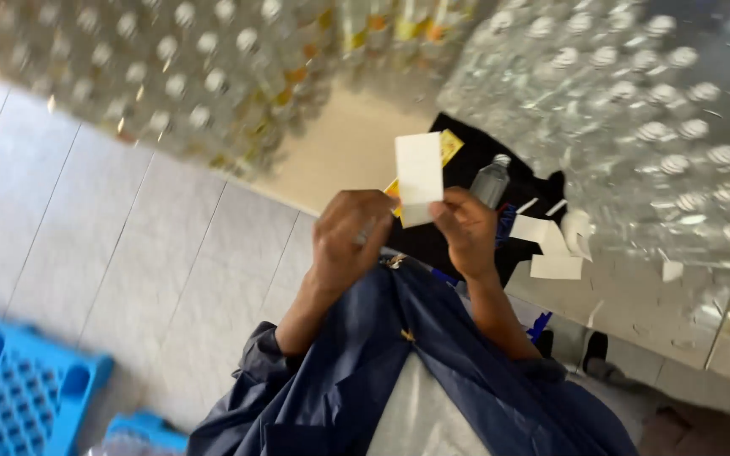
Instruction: The person repeatedly picks up clear plastic bottles from a table, peels yellow labels from a sheet, and applies them to the bottles. After labeling, the person places the bottles back onto the table among other similar bottles.
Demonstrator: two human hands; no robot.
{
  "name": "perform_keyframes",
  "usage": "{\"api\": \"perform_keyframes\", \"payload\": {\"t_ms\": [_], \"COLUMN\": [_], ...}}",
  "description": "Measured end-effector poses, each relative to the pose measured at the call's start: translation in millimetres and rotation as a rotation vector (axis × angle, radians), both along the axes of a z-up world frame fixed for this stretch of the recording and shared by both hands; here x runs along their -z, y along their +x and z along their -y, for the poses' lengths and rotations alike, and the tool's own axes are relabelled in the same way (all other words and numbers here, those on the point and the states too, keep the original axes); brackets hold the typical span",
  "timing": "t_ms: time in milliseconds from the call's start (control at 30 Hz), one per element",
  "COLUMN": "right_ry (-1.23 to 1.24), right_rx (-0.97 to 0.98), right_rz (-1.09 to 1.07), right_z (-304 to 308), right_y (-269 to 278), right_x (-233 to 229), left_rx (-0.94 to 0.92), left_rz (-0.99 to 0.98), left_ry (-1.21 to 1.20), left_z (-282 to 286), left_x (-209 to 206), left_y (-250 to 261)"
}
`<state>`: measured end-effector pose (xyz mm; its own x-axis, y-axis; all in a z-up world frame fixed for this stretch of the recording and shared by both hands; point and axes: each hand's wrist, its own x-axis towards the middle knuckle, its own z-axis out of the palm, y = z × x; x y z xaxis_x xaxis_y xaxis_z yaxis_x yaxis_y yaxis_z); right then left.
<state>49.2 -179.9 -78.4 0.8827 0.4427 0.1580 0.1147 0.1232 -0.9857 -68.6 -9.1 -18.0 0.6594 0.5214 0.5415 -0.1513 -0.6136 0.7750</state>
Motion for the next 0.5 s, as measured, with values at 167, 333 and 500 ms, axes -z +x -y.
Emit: {"api": "perform_keyframes", "payload": {"t_ms": [167, 333, 500], "right_ry": [0.012, -0.052, -0.065], "right_rx": [-0.035, 0.078, 0.12], "right_rz": [0.216, 0.301, 0.387], "right_z": [-14, -13, -27], "right_y": [-7, -14, -22], "right_x": [-21, -12, -42], "left_rx": [0.329, 0.639, 0.902], "left_rz": [0.097, -0.02, -0.107], "left_ry": [0.284, -0.056, -0.308], "left_z": [-13, -42, -69], "left_x": [-17, -17, -20], "left_y": [41, 46, 55]}}
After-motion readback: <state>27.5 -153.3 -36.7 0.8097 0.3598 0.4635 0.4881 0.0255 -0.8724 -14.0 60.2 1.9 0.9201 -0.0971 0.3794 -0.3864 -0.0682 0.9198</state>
